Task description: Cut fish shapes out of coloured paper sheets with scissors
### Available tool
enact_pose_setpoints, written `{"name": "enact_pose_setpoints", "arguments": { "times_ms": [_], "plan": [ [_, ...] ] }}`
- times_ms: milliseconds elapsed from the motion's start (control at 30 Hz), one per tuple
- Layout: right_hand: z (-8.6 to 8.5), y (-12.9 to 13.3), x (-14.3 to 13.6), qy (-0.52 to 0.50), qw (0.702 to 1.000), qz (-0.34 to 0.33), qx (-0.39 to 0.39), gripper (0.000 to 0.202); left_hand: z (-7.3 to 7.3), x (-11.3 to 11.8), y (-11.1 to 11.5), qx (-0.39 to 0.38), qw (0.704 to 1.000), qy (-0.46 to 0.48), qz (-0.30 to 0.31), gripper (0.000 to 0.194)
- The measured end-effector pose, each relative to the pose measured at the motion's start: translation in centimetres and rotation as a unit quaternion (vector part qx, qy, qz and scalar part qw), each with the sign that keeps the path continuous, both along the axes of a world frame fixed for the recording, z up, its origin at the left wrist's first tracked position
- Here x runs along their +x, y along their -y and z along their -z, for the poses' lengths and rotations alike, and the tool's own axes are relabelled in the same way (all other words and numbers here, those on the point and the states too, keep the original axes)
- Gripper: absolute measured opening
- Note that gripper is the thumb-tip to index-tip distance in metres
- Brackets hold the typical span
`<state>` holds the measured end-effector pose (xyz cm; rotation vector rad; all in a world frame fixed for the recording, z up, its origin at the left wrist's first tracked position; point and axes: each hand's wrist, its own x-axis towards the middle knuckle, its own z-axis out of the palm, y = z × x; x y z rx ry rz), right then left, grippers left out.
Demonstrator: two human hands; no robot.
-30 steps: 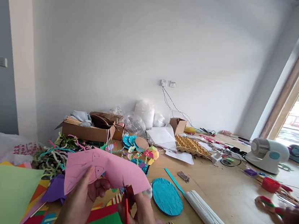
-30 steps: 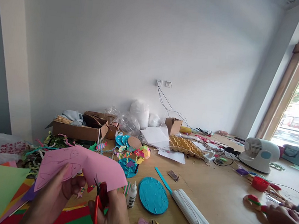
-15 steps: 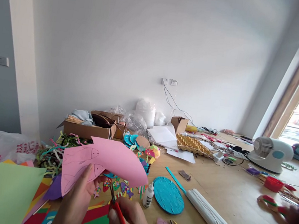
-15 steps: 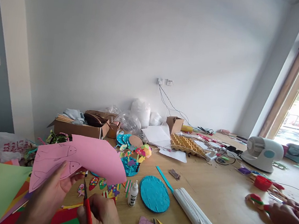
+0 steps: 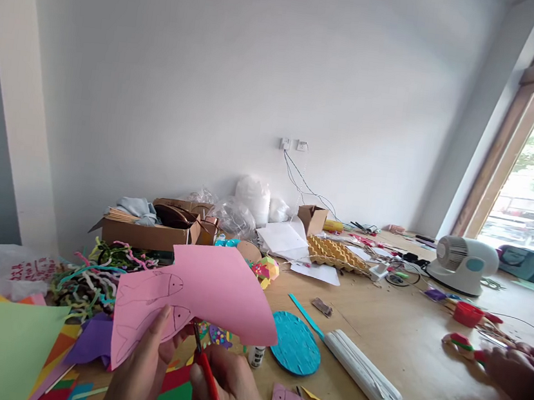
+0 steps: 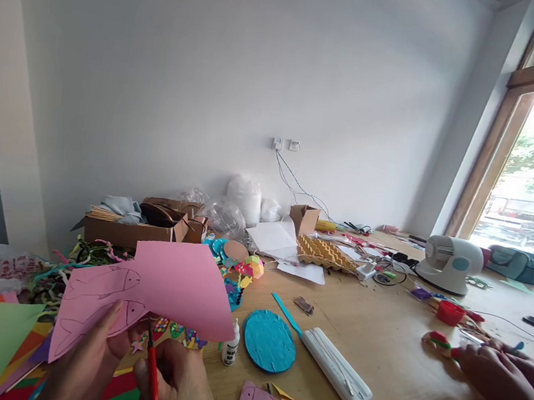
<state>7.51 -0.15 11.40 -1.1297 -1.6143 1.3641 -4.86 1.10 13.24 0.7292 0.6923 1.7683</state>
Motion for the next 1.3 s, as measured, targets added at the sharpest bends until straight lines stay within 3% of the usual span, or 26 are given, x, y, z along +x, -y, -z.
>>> {"name": "enact_pose_setpoints", "arguments": {
  "times_ms": [233, 567, 733, 900, 1300],
  "plan": [
    [-0.3, 0.1, 0.0, -0.013, 1.000, -0.002, 0.003, 0.035, -0.7, 0.5, 0.5, -0.014, 1.000, -0.008, -0.005, 0.036],
    [-0.4, 0.3, 0.0, 0.002, 1.000, -0.011, 0.016, 0.049, -1.5, 0.2, 0.5, -0.006, 1.000, -0.016, -0.021, 0.044],
    [-0.4, 0.3, 0.0, -0.007, 1.000, -0.013, 0.010, 0.057, -0.8, 0.4, 0.4, -0.020, 1.000, 0.011, -0.018, 0.040],
    [-0.3, 0.1, 0.1, -0.008, 1.000, -0.014, 0.009, 0.051, -0.4, 0.6, 0.3, -0.040, 0.999, 0.024, -0.001, 0.034],
    [-0.4, 0.3, 0.2, -0.039, 0.999, 0.002, 0.012, 0.058, 0.2, 0.7, 0.6, -0.091, 0.995, 0.015, 0.038, 0.053]
  ]
}}
